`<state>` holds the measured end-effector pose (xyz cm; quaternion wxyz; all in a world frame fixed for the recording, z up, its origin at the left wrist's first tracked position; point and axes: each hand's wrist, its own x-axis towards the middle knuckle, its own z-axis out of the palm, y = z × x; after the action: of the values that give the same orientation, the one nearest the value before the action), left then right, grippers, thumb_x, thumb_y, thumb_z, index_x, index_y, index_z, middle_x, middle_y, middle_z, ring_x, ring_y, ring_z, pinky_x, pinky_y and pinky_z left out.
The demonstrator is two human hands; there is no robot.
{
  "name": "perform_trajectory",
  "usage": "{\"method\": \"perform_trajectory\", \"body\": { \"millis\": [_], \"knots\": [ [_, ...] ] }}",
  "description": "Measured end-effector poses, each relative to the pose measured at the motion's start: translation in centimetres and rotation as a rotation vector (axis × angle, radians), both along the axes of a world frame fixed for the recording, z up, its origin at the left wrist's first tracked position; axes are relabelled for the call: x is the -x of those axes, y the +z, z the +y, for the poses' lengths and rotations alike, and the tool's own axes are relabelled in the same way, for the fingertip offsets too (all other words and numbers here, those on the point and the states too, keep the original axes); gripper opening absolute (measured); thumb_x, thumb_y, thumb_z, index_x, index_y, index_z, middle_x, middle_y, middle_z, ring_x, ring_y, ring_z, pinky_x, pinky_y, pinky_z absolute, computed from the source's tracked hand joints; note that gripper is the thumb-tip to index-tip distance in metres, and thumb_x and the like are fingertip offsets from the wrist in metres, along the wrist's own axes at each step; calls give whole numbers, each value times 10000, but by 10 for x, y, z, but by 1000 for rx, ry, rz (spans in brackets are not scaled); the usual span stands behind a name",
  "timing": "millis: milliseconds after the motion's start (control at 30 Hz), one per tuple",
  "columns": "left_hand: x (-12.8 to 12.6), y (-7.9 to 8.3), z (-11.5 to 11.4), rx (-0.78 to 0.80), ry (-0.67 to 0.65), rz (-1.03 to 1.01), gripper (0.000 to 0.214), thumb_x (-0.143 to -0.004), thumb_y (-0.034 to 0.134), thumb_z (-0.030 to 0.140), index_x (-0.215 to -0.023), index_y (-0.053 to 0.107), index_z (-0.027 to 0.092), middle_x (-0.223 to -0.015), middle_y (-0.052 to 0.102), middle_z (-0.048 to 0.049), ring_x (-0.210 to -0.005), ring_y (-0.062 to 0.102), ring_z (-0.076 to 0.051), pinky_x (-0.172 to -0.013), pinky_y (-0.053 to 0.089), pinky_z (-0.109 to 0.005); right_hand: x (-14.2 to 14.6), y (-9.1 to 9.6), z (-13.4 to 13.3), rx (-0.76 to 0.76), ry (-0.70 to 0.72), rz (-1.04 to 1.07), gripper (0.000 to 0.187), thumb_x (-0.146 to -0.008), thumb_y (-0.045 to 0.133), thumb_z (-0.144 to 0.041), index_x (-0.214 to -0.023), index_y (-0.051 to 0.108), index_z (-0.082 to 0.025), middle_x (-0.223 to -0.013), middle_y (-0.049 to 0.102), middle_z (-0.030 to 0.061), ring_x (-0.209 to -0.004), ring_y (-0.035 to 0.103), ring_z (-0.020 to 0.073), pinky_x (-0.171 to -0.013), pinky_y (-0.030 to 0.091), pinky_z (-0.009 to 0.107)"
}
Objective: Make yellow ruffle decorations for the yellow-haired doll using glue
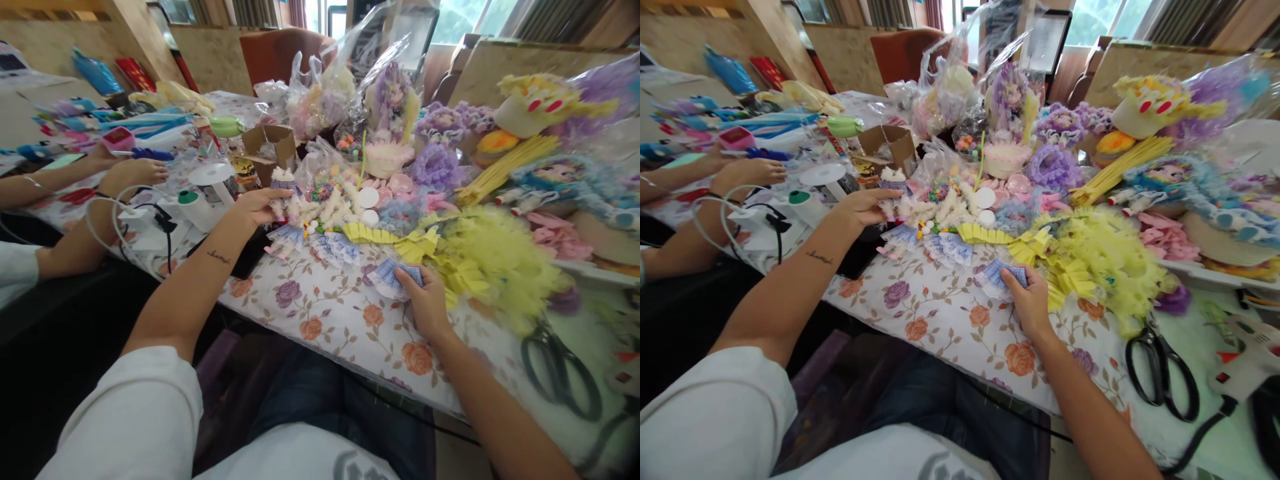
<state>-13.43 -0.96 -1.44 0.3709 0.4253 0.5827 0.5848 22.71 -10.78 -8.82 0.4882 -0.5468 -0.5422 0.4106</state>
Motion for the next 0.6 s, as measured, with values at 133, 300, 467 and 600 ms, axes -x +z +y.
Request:
{"method": "perform_trajectory", "body": {
  "millis": [133,300,467,600],
  "knots": [
    [-1,15,-7,179,-98,-177,154,-770,731,-12,-842,687,116,-760,727,-64,-802,691,-226,-854,588,-619,0,-1,0,3,5,-1,327,-742,748,-488,-765,678,-170,-663,587,-12,-641,489,140,-616,388,282],
    [10,25,-19,162,-129,-219,214,-757,735,-41,-891,703,124,-871,756,-59,-888,715,-233,-956,551,-653,0,0,0,8,3,-15,334,-731,746,-494,-765,676,-169,-661,583,-11,-639,484,140,-616,384,284],
    [17,21,-28,185,-183,-225,218,-735,725,-18,-877,698,145,-909,777,-61,-1030,717,-266,-1072,484,-663,1,1,0,10,-5,-23,342,-722,741,-501,-759,673,-168,-655,580,-9,-636,483,141,-616,384,286],
    [15,19,-30,229,-214,-243,218,-786,648,-39,-912,688,134,-869,776,-58,-1047,706,-251,-1134,416,-665,1,0,0,16,1,-9,354,-714,748,-509,-764,671,-167,-657,578,-10,-631,480,140,-614,384,288]
  ]
}}
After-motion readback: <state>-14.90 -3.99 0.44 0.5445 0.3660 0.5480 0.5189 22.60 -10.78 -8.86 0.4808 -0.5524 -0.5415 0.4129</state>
